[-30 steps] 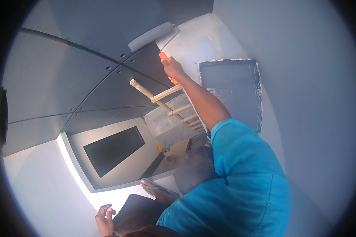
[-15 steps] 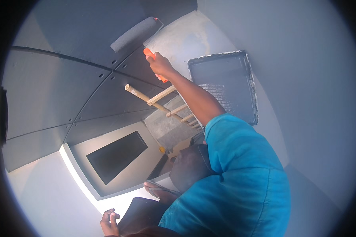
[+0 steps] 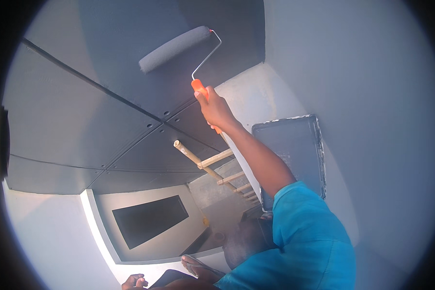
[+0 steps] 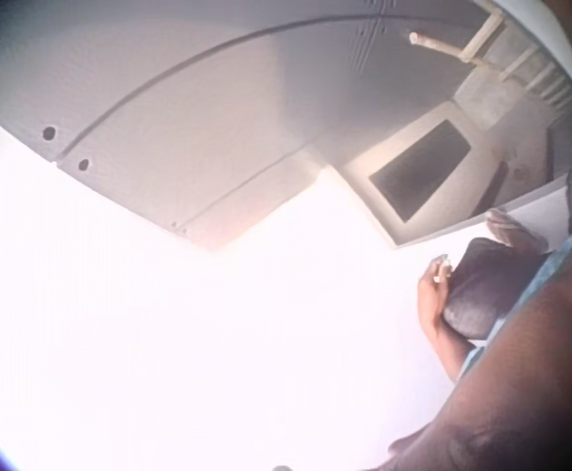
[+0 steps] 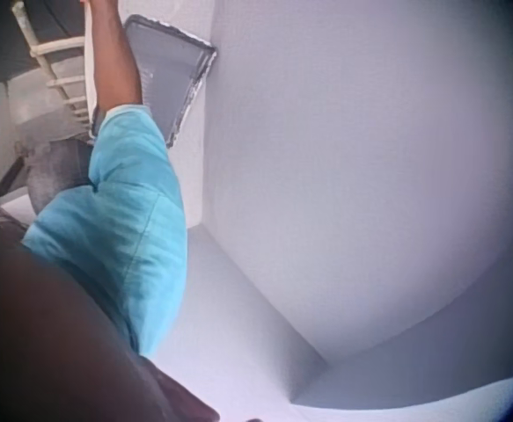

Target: The person paints a grey ceiling using a paint roller and a paint tray. They repeatedly roll the roller in the tray to load paint and apply it to the ceiling panels in a small room.

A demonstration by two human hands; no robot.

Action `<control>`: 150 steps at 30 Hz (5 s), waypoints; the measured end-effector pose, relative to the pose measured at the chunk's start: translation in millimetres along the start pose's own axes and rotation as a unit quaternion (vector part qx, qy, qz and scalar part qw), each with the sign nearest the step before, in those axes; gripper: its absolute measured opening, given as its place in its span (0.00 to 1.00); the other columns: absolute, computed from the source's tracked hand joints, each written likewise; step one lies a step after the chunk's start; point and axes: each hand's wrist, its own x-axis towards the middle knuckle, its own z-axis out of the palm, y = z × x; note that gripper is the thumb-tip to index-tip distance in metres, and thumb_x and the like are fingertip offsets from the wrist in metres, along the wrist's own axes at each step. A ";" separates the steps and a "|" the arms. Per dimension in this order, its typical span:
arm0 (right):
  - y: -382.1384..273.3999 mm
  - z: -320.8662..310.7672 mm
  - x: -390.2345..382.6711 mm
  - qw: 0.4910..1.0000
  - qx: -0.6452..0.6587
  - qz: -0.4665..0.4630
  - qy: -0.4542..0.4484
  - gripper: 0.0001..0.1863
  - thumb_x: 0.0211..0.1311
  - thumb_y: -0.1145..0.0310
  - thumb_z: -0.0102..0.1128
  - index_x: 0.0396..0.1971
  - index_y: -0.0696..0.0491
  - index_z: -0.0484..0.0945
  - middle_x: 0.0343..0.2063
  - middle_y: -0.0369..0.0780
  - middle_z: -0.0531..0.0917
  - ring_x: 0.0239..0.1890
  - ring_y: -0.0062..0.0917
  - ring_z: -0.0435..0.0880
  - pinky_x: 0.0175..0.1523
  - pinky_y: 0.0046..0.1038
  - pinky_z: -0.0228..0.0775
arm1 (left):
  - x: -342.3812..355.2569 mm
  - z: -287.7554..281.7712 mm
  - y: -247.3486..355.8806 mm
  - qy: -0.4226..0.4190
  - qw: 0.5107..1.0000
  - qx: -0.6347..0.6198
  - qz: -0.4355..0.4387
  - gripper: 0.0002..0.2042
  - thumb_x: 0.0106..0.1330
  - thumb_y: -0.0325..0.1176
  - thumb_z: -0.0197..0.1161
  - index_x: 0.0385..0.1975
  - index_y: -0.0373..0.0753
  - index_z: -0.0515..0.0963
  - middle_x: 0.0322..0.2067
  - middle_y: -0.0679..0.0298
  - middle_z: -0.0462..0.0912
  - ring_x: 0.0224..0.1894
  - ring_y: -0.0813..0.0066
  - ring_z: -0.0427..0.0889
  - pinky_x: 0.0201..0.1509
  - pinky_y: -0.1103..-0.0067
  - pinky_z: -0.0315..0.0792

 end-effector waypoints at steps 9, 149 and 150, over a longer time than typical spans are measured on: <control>-97.9 -20.2 17.0 0.990 0.067 -0.125 0.020 0.25 0.82 0.42 0.44 0.48 0.53 0.69 0.20 0.33 0.70 0.10 0.15 0.66 0.15 0.24 0.60 | 11.6 5.7 -18.4 -0.007 0.997 -0.056 -0.044 0.14 0.78 0.38 0.60 0.53 0.34 0.82 0.32 0.67 0.82 0.36 0.78 0.77 0.39 0.76 0.74; -166.4 -96.7 25.3 0.976 0.165 -0.137 -0.030 0.29 0.80 0.40 0.43 0.52 0.54 0.73 0.22 0.29 0.69 0.13 0.09 0.64 0.15 0.16 0.60 | 40.9 14.4 -33.1 0.007 0.993 -0.090 -0.077 0.07 0.77 0.32 0.62 0.45 0.36 0.82 0.40 0.63 0.85 0.46 0.72 0.78 0.54 0.71 0.71; -178.6 -98.2 26.4 0.976 0.161 -0.147 -0.032 0.28 0.80 0.41 0.43 0.52 0.54 0.73 0.23 0.30 0.70 0.14 0.10 0.65 0.16 0.17 0.60 | 39.2 14.3 -30.6 0.010 0.994 -0.085 -0.074 0.07 0.77 0.32 0.61 0.45 0.36 0.82 0.40 0.63 0.85 0.46 0.72 0.78 0.54 0.71 0.71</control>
